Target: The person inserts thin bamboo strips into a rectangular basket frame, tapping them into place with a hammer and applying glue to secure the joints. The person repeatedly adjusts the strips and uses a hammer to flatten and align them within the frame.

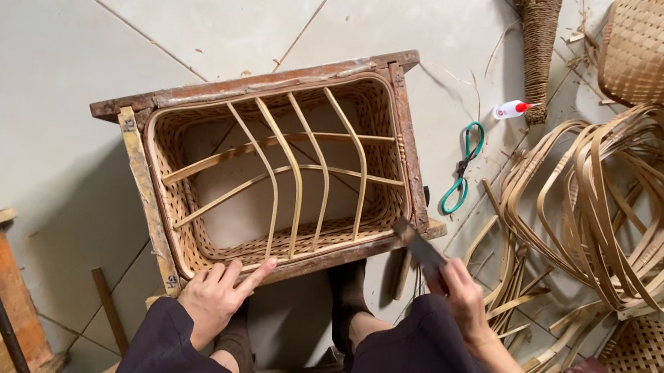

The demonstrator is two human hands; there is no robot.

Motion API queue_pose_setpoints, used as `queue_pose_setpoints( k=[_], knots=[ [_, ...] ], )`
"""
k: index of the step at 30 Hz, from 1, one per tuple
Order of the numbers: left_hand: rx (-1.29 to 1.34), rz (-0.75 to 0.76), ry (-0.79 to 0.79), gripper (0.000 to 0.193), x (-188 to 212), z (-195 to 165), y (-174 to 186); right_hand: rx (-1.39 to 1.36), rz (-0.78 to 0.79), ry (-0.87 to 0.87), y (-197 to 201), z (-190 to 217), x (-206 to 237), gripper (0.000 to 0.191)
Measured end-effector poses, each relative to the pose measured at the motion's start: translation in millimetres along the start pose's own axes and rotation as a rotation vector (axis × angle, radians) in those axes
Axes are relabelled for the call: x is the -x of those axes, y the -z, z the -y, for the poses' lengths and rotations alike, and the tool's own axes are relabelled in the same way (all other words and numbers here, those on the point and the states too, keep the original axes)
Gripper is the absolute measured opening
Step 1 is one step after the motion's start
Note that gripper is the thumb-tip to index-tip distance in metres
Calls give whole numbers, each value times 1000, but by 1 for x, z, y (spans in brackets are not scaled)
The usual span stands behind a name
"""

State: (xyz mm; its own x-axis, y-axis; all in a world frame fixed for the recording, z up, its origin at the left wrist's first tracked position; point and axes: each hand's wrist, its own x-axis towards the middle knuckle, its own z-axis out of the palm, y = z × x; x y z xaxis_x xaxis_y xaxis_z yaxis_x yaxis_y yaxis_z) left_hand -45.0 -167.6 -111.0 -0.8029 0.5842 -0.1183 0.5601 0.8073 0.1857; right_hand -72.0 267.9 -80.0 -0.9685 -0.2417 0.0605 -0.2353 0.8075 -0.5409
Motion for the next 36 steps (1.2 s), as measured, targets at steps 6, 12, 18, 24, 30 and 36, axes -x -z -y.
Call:
queue_pose_setpoints(
  k=[6,12,18,24,30,36],
  knots=[
    [62,-89,-10,81,0,1,2,-49,-80,49,-2,-19,-15,45],
    [94,-87,-3,76,-4,1,3,44,-224,10,-23,-37,-67,29],
    [81,-46,-5,75,-4,4,2,11,-99,73,-11,-31,-97,57],
    [154,-112,-3,69,-2,5,-7,-7,-104,72,-14,-16,-125,49],
    [279,-313,137,68,-2,42,-15,-34,-178,45,-23,-16,-192,49],
    [659,-528,791,87,12,97,-22,-63,-140,166,-24,-7,-231,44]
  ],
)
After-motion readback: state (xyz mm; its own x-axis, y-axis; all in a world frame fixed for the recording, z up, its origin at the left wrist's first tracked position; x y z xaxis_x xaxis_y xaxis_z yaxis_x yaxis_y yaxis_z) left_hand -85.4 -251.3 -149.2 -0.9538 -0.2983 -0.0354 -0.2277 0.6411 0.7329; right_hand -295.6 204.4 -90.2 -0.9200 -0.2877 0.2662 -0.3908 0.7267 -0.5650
